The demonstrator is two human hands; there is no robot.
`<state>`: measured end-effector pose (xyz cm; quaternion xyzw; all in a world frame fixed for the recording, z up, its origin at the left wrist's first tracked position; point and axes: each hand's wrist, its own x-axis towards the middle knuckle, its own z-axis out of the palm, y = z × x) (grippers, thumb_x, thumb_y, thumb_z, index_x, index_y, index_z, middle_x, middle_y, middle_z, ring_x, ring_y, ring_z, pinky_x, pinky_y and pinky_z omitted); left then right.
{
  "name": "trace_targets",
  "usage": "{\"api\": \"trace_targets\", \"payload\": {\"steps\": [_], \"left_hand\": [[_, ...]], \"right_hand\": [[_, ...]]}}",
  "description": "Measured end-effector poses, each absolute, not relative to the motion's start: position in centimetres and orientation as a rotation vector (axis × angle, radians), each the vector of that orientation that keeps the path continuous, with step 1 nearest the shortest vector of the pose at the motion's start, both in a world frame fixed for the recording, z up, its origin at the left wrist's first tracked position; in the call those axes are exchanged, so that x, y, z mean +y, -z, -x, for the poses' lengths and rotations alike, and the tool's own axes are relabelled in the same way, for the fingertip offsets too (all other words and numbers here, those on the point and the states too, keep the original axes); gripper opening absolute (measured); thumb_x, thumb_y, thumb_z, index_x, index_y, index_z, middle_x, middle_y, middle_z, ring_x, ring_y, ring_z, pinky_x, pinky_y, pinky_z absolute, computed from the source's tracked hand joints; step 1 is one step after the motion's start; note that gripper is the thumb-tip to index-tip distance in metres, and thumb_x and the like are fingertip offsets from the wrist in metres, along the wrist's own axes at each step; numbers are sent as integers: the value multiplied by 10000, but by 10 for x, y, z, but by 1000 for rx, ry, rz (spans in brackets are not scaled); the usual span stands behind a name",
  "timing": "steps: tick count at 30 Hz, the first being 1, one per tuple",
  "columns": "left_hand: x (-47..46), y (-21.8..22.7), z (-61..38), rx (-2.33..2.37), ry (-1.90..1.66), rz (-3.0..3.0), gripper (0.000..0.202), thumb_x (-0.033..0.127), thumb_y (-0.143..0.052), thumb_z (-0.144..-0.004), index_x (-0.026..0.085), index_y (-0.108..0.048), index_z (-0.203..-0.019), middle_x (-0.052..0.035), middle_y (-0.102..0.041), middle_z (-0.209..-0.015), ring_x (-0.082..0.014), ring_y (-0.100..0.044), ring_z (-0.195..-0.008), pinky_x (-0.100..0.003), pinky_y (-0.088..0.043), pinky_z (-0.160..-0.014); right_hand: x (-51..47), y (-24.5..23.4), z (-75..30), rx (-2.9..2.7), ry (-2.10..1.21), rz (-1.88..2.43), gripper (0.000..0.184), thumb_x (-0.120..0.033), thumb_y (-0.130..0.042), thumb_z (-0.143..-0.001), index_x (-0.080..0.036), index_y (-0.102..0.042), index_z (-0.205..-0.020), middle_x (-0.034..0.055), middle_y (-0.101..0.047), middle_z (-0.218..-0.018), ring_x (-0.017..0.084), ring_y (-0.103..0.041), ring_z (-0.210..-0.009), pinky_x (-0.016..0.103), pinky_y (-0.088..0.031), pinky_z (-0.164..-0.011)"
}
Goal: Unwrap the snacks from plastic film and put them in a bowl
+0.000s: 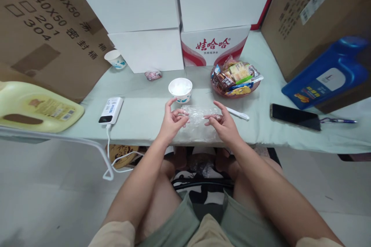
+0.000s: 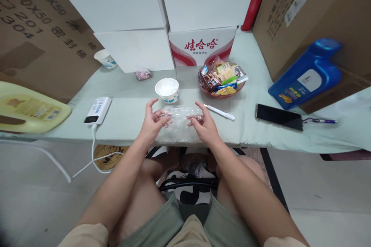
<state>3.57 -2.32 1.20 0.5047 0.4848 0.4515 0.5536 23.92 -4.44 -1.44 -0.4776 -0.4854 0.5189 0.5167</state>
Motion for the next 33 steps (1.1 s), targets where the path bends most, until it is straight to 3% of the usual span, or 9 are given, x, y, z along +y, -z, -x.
{"api": "trace_targets", "payload": {"steps": [5, 11, 16, 21, 23, 26, 29, 31, 33], "left_hand": [[-20, -11, -37, 1079, -823, -1073, 905, 384, -711, -791, 280, -170, -1508, -40, -730, -902, -139, -685, -608, -216, -441, -526], [-17, 0, -38, 1035, -1068, -1423, 529, 390, -718, -796, 184, -526, -1244, -54, -743, -901, -154, -688, -776, -284, -513, -770], [-18, 2, -35, 1219, -883, -1706, 676, 303, -713, -780, 198, -475, -1404, -55, -753, -969, -191, -697, -836, -290, -519, -750], [-16, 2, -35, 1483, -812, -1889, 328, 252, -632, -810, 186, -672, -1129, -37, -749, -855, -193, -701, -784, -312, -516, -787], [-16, 1, -35, 1419, -853, -1829, 282, 291, -648, -806, 178, -681, -1063, -39, -739, -831, -192, -702, -789, -307, -521, -779], [-17, -2, -36, 1229, -923, -1623, 398, 331, -712, -758, 166, -634, -1112, -45, -735, -852, -169, -689, -771, -274, -523, -723], [-21, -7, -37, 1104, -954, -1438, 588, 339, -781, -689, 170, -557, -1206, -56, -740, -889, -142, -667, -705, -247, -511, -656], [-22, -10, -36, 1063, -967, -1375, 681, 360, -810, -662, 184, -516, -1251, -53, -739, -887, -132, -650, -654, -244, -503, -626], [-21, -10, -34, 1081, -989, -1359, 721, 396, -811, -670, 196, -494, -1286, -33, -730, -839, -131, -637, -619, -259, -507, -634]], "right_hand": [[-42, 19, -240, -1181, -1227, 1112, 619, -390, -674, -816, -279, -477, -1393, 51, -734, -1009, 182, -703, -729, 432, -595, -816], [-41, 22, -245, -1211, -1190, 1038, 497, -358, -665, -814, -242, -561, -1286, 72, -740, -1051, 208, -713, -922, 422, -554, -920], [-39, 28, -247, -1423, -1048, 1249, 611, -247, -630, -788, -238, -514, -1388, 56, -733, -1003, 202, -689, -862, 380, -545, -815], [-36, 31, -248, -1666, -639, 1476, 214, -236, -579, -802, -225, -695, -981, 66, -663, -921, 231, -631, -885, 408, -514, -857], [-37, 29, -249, -1680, -609, 1392, 298, -248, -594, -786, -220, -662, -1075, 100, -651, -1075, 266, -615, -1034, 438, -500, -928], [-41, 25, -248, -1683, -758, 1166, 670, -314, -663, -762, -232, -457, -1394, 139, -538, -1398, 298, -518, -1295, 487, -437, -1059], [-45, 20, -246, -1669, -869, 1064, 840, -407, -737, -736, -240, -357, -1466, 148, -461, -1506, 312, -456, -1381, 509, -361, -1135], [-44, 17, -245, -1632, -878, 1110, 737, -422, -747, -731, -231, -460, -1383, 134, -564, -1401, 303, -539, -1285, 481, -402, -1096], [-41, 14, -245, -1573, -878, 1189, 448, -422, -706, -759, -222, -609, -1148, 88, -688, -1135, 270, -635, -1064, 430, -477, -975]]}}
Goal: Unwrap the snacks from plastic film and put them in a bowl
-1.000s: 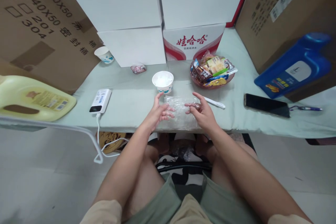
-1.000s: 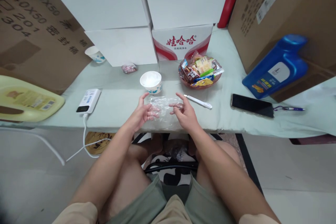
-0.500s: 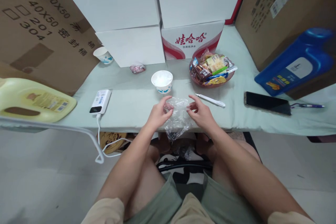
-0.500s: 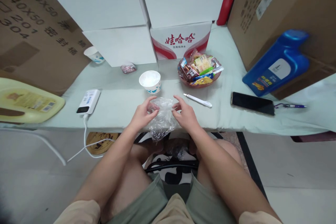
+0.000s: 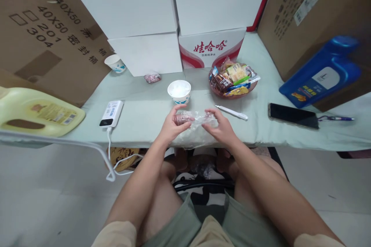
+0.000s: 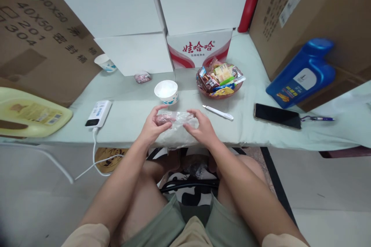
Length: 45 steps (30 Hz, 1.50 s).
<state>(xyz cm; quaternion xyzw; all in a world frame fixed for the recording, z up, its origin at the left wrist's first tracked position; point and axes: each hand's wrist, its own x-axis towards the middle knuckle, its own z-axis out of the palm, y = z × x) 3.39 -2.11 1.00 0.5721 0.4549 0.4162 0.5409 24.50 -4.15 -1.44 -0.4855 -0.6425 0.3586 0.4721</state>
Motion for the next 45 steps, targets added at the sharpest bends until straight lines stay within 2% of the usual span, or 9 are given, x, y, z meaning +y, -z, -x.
{"api": "trace_targets", "payload": {"steps": [3, 8, 15, 22, 29, 32, 37, 41, 45], "left_hand": [[-13, -3, -29, 1273, -1109, -1380, 640, 461, -760, -728, 201, -522, -1262, -3, -692, -761, -151, -644, -668, -294, -514, -719], [-3, 9, -32, 1138, -1041, -1221, 630, 545, -795, -630, 198, -642, -1133, -95, -697, -1115, -240, -648, -1038, -318, -497, -849], [-9, -7, -47, 1082, -1027, -888, 390, 281, -840, -537, 163, -689, -876, 18, -659, -692, -107, -580, -596, -235, -461, -604], [-3, -1, -40, 969, -972, -817, 525, 554, -759, -646, 141, -668, -958, -75, -717, -844, -218, -683, -795, -332, -537, -751], [-7, -4, -39, 1057, -912, -1022, 889, 395, -869, -608, 227, -474, -1386, 9, -706, -810, -99, -574, -566, -213, -391, -537], [-5, -3, -37, 1059, -884, -993, 775, 473, -861, -606, 183, -581, -1269, -34, -731, -840, -123, -619, -635, -214, -382, -538], [-4, 1, -35, 1016, -879, -1069, 456, 429, -884, -585, 129, -688, -866, -62, -727, -801, -150, -649, -719, -245, -455, -644], [-6, 0, -36, 923, -914, -989, 528, 367, -893, -566, 164, -659, -994, -40, -741, -877, -167, -689, -812, -278, -520, -769], [-5, 2, -36, 1074, -781, -1096, 488, 436, -817, -667, 175, -599, -1017, -9, -712, -717, -152, -667, -621, -251, -489, -586]], "right_hand": [[-36, 12, -244, -1404, -945, 1246, 222, -437, -652, -769, -222, -610, -802, 16, -657, -770, 206, -625, -775, 358, -499, -787], [-35, 10, -235, -1031, -1376, 1203, 289, -444, -680, -652, -222, -562, -793, -19, -633, -706, 146, -609, -595, 278, -455, -589], [-36, 8, -236, -889, -1502, 1280, 550, -481, -768, -588, -225, -544, -1021, -6, -684, -737, 170, -646, -646, 272, -437, -605], [-35, 16, -237, -1138, -1419, 1217, 366, -530, -714, -678, -216, -526, -681, -44, -553, -586, 133, -549, -598, 287, -450, -643], [-34, 19, -236, -985, -1543, 1199, 497, -470, -826, -586, -228, -588, -948, -17, -657, -743, 158, -625, -652, 299, -524, -606], [-34, 15, -237, -1006, -1497, 1139, 403, -455, -824, -593, -210, -565, -780, -39, -610, -672, 130, -606, -606, 281, -532, -602], [-33, 11, -235, -827, -1666, 1142, 529, -445, -830, -620, -239, -569, -1031, -19, -702, -801, 155, -679, -634, 276, -528, -579], [-32, 14, -233, -859, -1692, 1094, 430, -419, -857, -564, -186, -648, -858, -16, -660, -672, 140, -647, -601, 278, -530, -608], [-30, 16, -233, -793, -1601, 1130, 390, -440, -814, -576, -209, -667, -855, -37, -622, -638, 142, -624, -564, 275, -510, -540]]}}
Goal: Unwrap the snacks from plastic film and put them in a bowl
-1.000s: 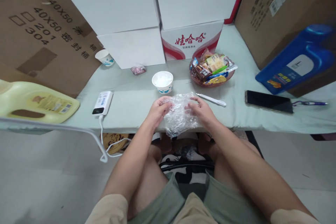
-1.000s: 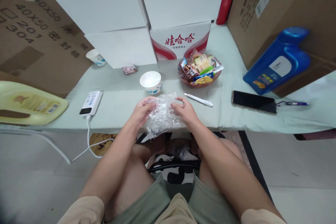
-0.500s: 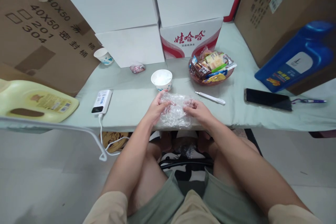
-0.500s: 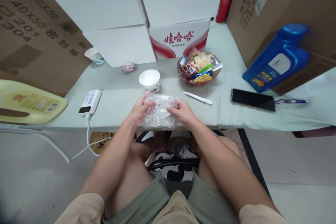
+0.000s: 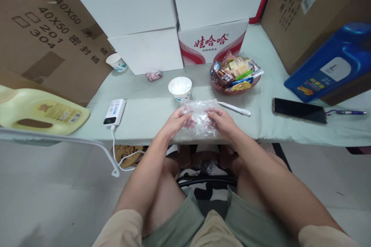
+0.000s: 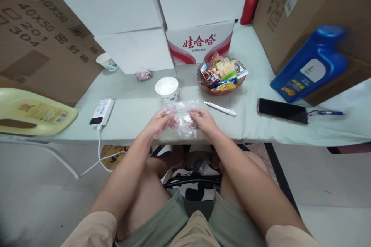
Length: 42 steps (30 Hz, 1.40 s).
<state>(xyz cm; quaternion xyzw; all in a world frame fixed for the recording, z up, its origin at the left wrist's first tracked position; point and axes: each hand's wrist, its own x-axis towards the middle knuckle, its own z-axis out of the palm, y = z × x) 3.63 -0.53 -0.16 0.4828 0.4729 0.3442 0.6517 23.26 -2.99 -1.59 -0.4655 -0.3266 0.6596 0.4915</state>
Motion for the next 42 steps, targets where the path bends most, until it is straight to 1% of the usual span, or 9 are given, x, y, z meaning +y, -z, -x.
{"api": "trace_targets", "payload": {"steps": [6, 11, 15, 18, 23, 28, 33, 38, 42], "left_hand": [[-2, 2, -32, 1067, -798, -1280, 586, 541, -785, -682, 155, -608, -1085, 17, -656, -589, -148, -623, -531, -244, -446, -517], [1, 0, -28, 1093, -983, -1126, 433, 483, -830, -619, 162, -651, -846, 67, -512, -522, -69, -450, -440, -210, -368, -456], [1, 0, -28, 981, -915, -990, 581, 557, -801, -615, 181, -668, -1038, 27, -599, -633, -111, -551, -518, -230, -431, -501], [-1, 2, -33, 1007, -828, -1027, 611, 470, -814, -624, 210, -642, -1150, -13, -694, -798, -151, -657, -655, -236, -481, -573], [-2, 1, -34, 1065, -859, -1000, 553, 411, -810, -648, 219, -607, -1125, 39, -625, -604, -115, -560, -461, -210, -397, -441], [-4, -8, -19, 892, -882, -862, 404, 370, -850, -506, 202, -662, -821, 2, -625, -658, -135, -583, -540, -266, -501, -496], [-3, -12, -13, 782, -769, -926, 429, 471, -782, -491, 144, -725, -763, -92, -673, -757, -199, -629, -623, -354, -556, -581], [1, -1, -19, 1000, -738, -1097, 392, 205, -716, -619, 202, -708, -1011, 4, -618, -694, -117, -568, -550, -249, -483, -528], [4, 5, -19, 1101, -832, -1223, 435, 166, -682, -668, 192, -675, -1102, 49, -561, -631, -78, -511, -504, -197, -413, -495]], "right_hand": [[-28, 16, -236, -865, -1543, 1152, 464, -493, -767, -625, -232, -659, -993, -69, -583, -547, 110, -546, -461, 240, -440, -456], [-29, 10, -239, -808, -1536, 1085, 531, -490, -756, -647, -244, -617, -1096, -71, -581, -565, 123, -572, -494, 233, -443, -446], [-30, 8, -239, -764, -1564, 1082, 555, -469, -757, -627, -245, -613, -1112, -76, -574, -559, 110, -530, -467, 228, -440, -437], [-29, 10, -236, -754, -1583, 1101, 524, -449, -761, -607, -240, -628, -1068, -95, -514, -518, 95, -477, -435, 212, -404, -410], [-28, 7, -237, -708, -1635, 1018, 492, -401, -723, -635, -286, -603, -1098, -69, -553, -611, 146, -590, -552, 249, -473, -474], [-30, 3, -243, -825, -1680, 910, 273, -487, -611, -693, -258, -585, -838, 2, -623, -723, 187, -610, -656, 357, -539, -629], [-27, 8, -242, -909, -1706, 989, 496, -693, -637, -676, -221, -491, -630, -2, -535, -638, 142, -523, -595, 302, -498, -590], [-28, 9, -240, -850, -1628, 1104, 496, -445, -828, -552, -257, -485, -857, -66, -532, -773, 116, -540, -687, 262, -505, -610], [-27, 15, -240, -824, -1642, 1189, 789, -300, -818, -504, -290, -438, -1195, -78, -585, -766, 125, -573, -665, 254, -472, -606]]}}
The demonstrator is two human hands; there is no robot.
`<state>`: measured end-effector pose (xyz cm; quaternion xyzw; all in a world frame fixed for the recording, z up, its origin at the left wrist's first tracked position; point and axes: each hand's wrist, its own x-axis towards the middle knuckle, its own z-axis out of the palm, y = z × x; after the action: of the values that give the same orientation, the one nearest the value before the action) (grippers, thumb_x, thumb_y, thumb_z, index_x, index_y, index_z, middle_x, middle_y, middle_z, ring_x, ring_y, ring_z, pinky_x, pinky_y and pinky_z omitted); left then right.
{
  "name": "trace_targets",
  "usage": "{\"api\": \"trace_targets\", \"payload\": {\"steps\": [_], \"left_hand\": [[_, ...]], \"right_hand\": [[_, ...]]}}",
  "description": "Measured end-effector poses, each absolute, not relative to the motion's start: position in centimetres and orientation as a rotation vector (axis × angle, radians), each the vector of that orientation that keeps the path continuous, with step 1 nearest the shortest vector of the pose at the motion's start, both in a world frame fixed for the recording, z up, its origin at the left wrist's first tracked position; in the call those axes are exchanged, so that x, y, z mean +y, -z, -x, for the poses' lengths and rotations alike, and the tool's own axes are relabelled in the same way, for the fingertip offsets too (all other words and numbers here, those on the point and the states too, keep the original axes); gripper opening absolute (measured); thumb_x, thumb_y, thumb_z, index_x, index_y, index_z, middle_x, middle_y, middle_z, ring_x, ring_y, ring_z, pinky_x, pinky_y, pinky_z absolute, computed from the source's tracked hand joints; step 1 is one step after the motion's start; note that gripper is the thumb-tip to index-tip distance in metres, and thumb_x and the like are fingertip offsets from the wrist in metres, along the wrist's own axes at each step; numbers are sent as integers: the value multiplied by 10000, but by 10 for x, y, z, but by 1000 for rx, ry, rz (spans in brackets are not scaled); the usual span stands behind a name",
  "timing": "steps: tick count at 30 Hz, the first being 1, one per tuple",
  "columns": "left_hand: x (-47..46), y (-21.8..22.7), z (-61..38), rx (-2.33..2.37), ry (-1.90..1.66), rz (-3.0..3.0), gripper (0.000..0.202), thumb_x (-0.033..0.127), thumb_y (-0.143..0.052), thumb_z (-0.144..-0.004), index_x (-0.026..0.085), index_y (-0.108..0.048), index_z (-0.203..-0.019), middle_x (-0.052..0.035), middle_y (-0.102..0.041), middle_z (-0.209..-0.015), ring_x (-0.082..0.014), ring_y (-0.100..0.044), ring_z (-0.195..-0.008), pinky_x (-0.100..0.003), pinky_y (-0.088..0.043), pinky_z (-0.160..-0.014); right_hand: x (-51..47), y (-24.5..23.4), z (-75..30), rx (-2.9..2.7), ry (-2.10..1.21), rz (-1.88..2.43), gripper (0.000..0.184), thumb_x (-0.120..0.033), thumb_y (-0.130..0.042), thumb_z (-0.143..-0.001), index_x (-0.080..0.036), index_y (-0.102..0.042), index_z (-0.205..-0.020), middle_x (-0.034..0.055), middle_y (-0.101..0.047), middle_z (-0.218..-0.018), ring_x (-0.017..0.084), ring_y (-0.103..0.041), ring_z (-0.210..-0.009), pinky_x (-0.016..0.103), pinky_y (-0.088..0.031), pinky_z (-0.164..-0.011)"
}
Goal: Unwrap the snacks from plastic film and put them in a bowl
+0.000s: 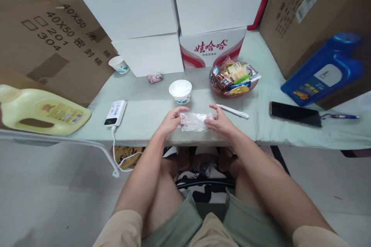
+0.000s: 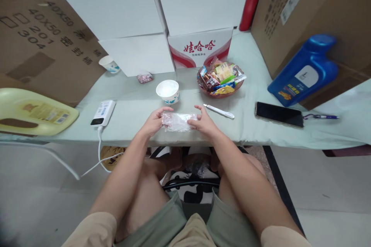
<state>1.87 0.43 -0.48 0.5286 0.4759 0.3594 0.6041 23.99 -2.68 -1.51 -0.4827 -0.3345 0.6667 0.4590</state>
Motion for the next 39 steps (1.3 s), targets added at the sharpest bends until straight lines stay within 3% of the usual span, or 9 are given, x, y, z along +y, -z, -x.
{"api": "trace_targets", "payload": {"steps": [3, 7, 14, 20, 26, 30, 32, 36, 39], "left_hand": [[5, 3, -10, 1000, -781, -1136, 516, 170, -727, -681, 229, -647, -1187, 38, -595, -717, -84, -568, -603, -209, -483, -606], [4, 2, -3, 776, -690, -944, 708, 286, -805, -668, 316, -547, -1327, -22, -654, -1025, -169, -658, -909, -347, -542, -866], [5, 8, -36, 1033, -925, -1117, 726, 279, -864, -623, 211, -538, -1268, 13, -623, -876, -105, -576, -729, -221, -460, -687], [18, 4, -29, 1002, -1004, -1136, 750, 250, -843, -607, 251, -511, -1280, 9, -665, -889, -112, -620, -728, -230, -469, -687], [3, 14, -33, 1335, -1206, -1456, 317, 379, -742, -739, 192, -603, -954, -32, -681, -874, -168, -662, -827, -303, -516, -778], [-8, 23, -60, 1128, -1041, -1521, 618, 471, -772, -739, 219, -560, -1262, -148, -614, -1345, -278, -579, -1265, -395, -491, -980], [-7, 26, -68, 985, -1001, -1451, 745, 523, -793, -714, 223, -520, -1338, -171, -553, -1435, -298, -547, -1315, -414, -478, -1017], [-3, 25, -70, 986, -1043, -1488, 500, 553, -715, -801, 181, -671, -1132, -140, -678, -1271, -274, -596, -1235, -413, -429, -1077], [-5, 22, -67, 1155, -1146, -1464, 410, 560, -673, -828, 174, -707, -959, -100, -733, -1083, -240, -639, -1090, -366, -468, -988]], "right_hand": [[-22, 21, -243, -834, -1539, 1199, 809, -310, -784, -511, -250, -428, -1234, -88, -582, -707, 109, -526, -612, 245, -428, -595], [-17, 25, -246, -883, -1320, 1237, 668, -358, -734, -561, -241, -474, -1166, -68, -582, -729, 131, -532, -654, 268, -428, -625], [-21, 23, -238, -1016, -1198, 1270, 753, -442, -789, -545, -256, -490, -1211, 84, -627, -1182, 251, -592, -1065, 372, -470, -885], [-14, 21, -243, -1071, -1300, 1326, 430, -470, -725, -594, -213, -580, -906, -18, -617, -735, 168, -557, -673, 299, -436, -660], [-20, 17, -243, -1142, -899, 1440, 243, -397, -650, -679, -213, -595, -827, -5, -633, -762, 175, -557, -716, 316, -433, -735], [-28, 17, -231, -1286, -1005, 1266, 217, -415, -640, -720, -216, -595, -792, 13, -654, -805, 190, -593, -759, 333, -461, -771], [-30, 20, -225, -1238, -1181, 1141, 266, -442, -647, -728, -229, -586, -876, 12, -672, -837, 190, -620, -763, 333, -485, -758], [-30, 25, -225, -1143, -1337, 1045, 416, -472, -663, -727, -251, -555, -1062, 43, -710, -939, 221, -670, -871, 367, -521, -796], [-26, 27, -234, -1119, -1052, 1311, 425, -460, -693, -697, -232, -559, -1029, 82, -697, -978, 257, -651, -954, 420, -510, -855]]}}
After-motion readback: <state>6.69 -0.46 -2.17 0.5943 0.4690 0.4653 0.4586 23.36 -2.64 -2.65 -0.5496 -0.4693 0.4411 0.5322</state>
